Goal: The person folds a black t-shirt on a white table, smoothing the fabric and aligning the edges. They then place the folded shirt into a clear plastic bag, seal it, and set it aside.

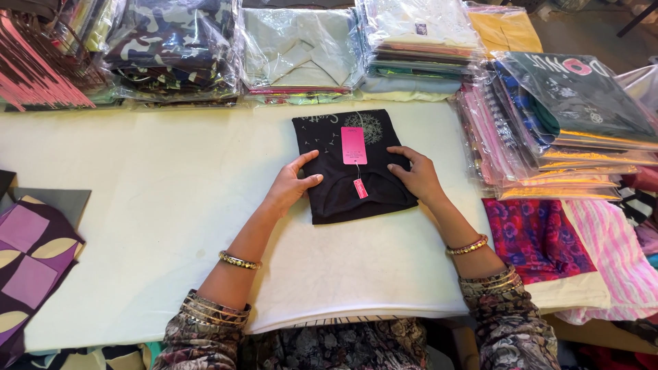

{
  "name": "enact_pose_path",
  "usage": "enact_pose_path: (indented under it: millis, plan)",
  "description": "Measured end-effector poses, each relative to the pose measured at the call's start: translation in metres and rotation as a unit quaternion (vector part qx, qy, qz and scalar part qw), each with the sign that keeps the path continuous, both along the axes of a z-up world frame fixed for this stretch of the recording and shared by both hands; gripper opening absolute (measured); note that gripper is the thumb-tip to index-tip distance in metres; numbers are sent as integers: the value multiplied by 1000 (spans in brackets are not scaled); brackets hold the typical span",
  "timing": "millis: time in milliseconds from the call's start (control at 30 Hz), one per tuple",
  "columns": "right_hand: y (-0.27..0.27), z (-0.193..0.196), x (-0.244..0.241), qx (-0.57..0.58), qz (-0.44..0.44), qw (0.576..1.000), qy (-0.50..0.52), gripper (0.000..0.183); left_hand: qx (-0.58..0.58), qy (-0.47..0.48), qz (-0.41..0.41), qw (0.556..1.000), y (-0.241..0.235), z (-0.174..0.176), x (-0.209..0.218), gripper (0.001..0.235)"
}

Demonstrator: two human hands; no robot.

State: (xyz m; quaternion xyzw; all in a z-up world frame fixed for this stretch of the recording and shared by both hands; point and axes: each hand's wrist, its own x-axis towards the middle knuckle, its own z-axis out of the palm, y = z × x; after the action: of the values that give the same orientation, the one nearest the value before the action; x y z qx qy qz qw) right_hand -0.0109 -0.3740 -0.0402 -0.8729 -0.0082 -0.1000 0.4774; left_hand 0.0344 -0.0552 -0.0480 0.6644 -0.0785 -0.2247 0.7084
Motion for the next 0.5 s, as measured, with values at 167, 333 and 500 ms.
enact_pose_path:
  millis: [167,333,500]
  plan:
    - [8,9,-8,-50,-33,997,-38,46,212,-216,30,952,26,20,-12,72]
    - [7,13,-17,-16,-99,992,-71,50,224,-415,233,851,132,85,-121,46]
    - [13,23,-17,-221,-11,942,-251,46,231,-363,525,735,282,16,-248,5]
